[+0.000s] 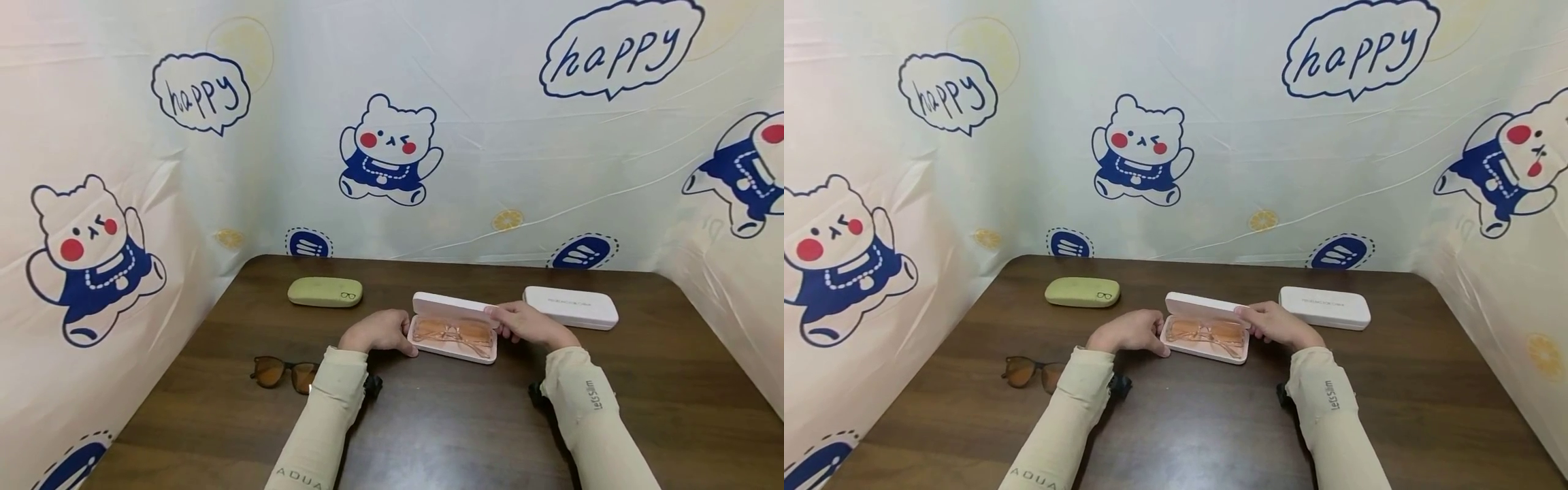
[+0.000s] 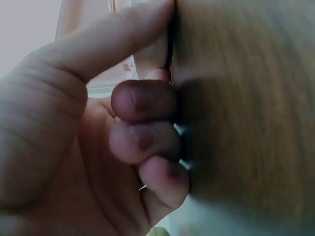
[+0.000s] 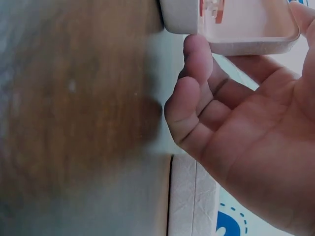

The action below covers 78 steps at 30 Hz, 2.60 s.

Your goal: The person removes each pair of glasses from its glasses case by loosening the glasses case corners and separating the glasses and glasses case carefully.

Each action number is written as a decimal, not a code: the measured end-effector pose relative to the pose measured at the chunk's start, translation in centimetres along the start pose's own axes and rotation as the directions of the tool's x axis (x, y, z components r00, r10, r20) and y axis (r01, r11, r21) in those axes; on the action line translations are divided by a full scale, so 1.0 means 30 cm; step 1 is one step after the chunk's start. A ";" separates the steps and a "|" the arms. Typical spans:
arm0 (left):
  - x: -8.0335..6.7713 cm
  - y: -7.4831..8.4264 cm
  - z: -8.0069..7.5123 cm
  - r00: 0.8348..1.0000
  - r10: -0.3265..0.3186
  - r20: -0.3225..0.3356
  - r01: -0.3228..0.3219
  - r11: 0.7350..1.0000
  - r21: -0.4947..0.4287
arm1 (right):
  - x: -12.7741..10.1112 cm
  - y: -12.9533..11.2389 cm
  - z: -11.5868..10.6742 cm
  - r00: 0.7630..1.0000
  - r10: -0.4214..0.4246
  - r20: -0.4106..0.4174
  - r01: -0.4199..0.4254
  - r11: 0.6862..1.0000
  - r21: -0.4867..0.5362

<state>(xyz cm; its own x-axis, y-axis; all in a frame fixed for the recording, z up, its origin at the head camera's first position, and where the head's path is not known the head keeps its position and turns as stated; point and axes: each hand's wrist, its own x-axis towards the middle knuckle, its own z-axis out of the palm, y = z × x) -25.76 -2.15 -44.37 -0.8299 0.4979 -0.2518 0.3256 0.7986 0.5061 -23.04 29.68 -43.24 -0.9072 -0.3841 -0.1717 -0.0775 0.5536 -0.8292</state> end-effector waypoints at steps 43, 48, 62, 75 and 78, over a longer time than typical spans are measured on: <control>-0.010 0.011 -0.013 1.000 0.021 0.016 -0.017 0.985 -0.172 | -0.021 -0.239 0.196 0.942 -0.292 -0.168 0.111 0.739 -0.665; -0.013 0.013 -0.015 1.000 0.028 0.007 -0.027 0.985 -0.173 | 0.003 -0.217 0.239 0.939 -0.285 -0.193 0.047 0.661 -0.749; -0.023 0.022 -0.020 1.000 0.006 0.023 -0.002 0.987 -0.161 | 0.025 -0.189 0.269 0.908 -0.349 -0.234 0.019 0.591 -0.807; -0.034 0.017 -0.035 1.000 0.005 0.017 -0.002 0.987 -0.163 | 0.015 -0.232 0.254 0.875 -0.373 -0.307 -0.020 0.608 -0.794; -0.035 0.016 -0.030 1.000 0.009 0.027 -0.005 0.987 -0.163 | -0.010 -0.244 0.248 0.869 -0.371 -0.329 -0.028 0.626 -0.780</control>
<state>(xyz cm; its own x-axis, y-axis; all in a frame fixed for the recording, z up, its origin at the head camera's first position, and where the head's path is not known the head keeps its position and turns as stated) -25.14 -2.58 -43.13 -0.8142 0.5142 -0.2695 0.2514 0.7307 0.6347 -19.13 20.26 -41.08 -0.8952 -0.2959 0.3333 -0.3454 0.9332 -0.0992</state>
